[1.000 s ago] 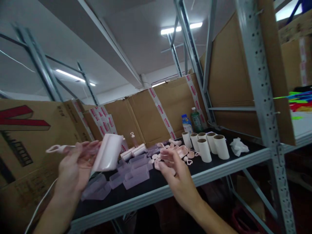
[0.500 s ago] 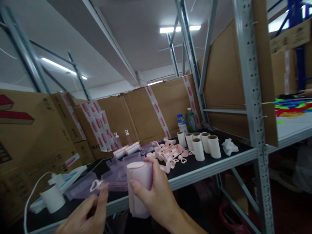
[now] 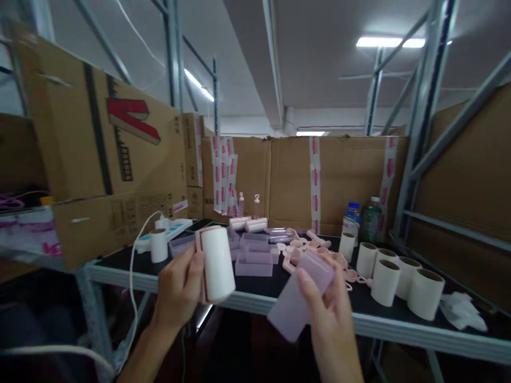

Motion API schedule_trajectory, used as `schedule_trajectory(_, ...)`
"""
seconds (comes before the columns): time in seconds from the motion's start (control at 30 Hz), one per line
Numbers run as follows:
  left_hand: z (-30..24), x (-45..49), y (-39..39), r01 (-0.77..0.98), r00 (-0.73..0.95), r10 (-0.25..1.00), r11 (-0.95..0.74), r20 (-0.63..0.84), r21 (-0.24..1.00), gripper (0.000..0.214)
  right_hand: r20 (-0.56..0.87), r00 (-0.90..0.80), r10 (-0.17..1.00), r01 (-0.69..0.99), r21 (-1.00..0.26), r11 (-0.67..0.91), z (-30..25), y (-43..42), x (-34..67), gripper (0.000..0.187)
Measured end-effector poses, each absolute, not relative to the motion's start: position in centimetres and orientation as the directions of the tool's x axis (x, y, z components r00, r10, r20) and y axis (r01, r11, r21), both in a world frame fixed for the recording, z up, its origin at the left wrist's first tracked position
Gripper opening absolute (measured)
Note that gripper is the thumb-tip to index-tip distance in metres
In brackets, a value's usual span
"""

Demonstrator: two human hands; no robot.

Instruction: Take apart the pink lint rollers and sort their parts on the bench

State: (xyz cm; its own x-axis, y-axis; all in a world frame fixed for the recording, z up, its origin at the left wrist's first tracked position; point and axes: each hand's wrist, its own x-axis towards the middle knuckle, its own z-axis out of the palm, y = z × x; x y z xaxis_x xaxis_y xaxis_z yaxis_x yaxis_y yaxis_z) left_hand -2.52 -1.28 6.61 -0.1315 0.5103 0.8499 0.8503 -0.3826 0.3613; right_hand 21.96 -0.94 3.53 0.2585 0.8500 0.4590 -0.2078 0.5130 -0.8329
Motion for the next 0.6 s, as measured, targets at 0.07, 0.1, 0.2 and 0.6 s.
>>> schedule_trajectory(0.07, 7.5, -4.9, -1.7, 0.724, -0.287, 0.546, -0.414, 0.787, 0.552, 0.040, 0.497, 0.246, 0.832, -0.166, -0.824, 0.541, 4.8, 0.7, 21.4, 0.058)
schedule_trajectory(0.1, 7.8, -5.9, -1.8, 0.672, -0.333, 0.548, -0.432, 0.767, 0.601, 0.041, 0.510, 0.193, 0.838, -0.143, -0.831, 0.538, 5.5, 1.9, 20.4, 0.059)
schedule_trajectory(0.2, 8.4, -8.6, -2.1, 0.638, -0.406, 0.517, -0.430, 0.753, 0.639, 0.042, 0.548, 0.057, 0.834, -0.013, -0.835, 0.550, 7.7, 6.8, 15.0, 0.057)
schedule_trajectory(0.6, 8.1, -16.3, -1.7, 0.681, -0.510, 0.530, -0.232, 0.677, 0.695, 0.048, 0.524, -0.134, 0.841, 0.422, -0.737, 0.527, 8.8, 22.7, -6.7, 0.048)
